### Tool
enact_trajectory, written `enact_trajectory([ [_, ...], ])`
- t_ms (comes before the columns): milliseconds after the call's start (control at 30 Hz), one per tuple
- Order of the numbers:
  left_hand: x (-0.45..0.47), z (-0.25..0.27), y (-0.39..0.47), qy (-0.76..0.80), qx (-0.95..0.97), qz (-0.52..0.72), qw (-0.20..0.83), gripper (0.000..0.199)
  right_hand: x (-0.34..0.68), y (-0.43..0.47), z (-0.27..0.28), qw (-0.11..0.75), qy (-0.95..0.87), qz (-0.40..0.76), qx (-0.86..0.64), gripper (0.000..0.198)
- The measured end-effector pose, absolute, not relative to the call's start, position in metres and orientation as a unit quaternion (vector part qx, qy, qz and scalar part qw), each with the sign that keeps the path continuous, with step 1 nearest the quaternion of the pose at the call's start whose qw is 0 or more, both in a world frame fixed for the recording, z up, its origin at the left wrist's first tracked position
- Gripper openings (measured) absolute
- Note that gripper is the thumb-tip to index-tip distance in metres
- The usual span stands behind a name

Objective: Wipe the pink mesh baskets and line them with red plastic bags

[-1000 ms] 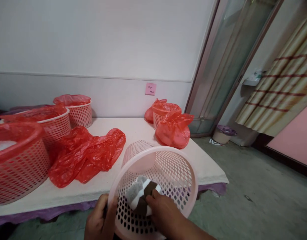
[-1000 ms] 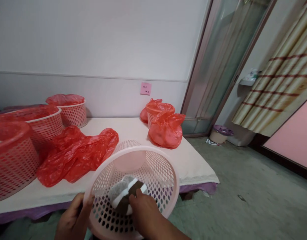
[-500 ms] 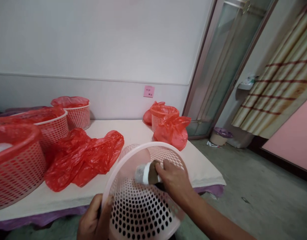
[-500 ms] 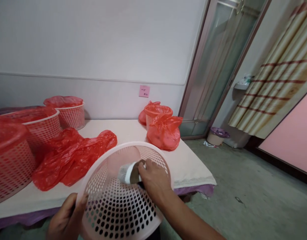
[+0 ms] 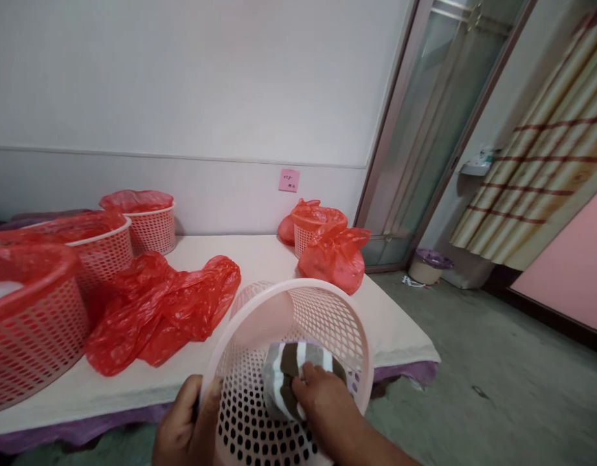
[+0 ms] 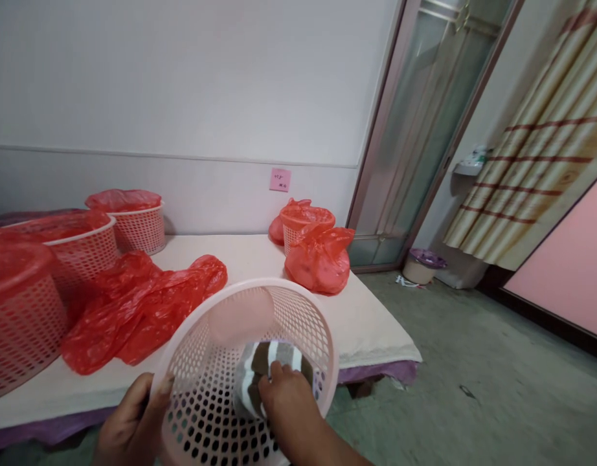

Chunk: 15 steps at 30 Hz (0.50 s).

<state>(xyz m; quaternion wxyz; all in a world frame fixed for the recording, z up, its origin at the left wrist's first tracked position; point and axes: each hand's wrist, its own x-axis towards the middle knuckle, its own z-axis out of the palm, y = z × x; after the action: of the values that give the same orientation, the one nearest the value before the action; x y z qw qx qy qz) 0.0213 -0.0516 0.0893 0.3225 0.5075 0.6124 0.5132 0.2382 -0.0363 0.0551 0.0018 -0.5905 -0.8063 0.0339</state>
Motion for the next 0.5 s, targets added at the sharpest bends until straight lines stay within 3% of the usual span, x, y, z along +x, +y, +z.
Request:
enact_trajectory([
  [233,0.018,0.098,-0.051,0.629,0.500,0.511,0.304,0.044,0.231,-0.043,0.053,0.262,-0.762,0.301,-0.510,0.049],
  [333,0.017,0.097,-0.051,0.634,0.491,0.514,0.305,0.043,0.229,-0.043,0.056,0.353,-0.670,0.440,-0.482,0.036],
  [433,0.014,0.092,-0.049,0.622,0.484,0.521,0.328,0.044,0.228,-0.044,0.065,0.377,-0.527,0.558,-0.519,0.012],
  [500,0.013,0.088,-0.048,0.610,0.474,0.527,0.354,0.043,0.228,-0.047,0.074,0.398,-0.433,0.622,-0.517,0.013],
])
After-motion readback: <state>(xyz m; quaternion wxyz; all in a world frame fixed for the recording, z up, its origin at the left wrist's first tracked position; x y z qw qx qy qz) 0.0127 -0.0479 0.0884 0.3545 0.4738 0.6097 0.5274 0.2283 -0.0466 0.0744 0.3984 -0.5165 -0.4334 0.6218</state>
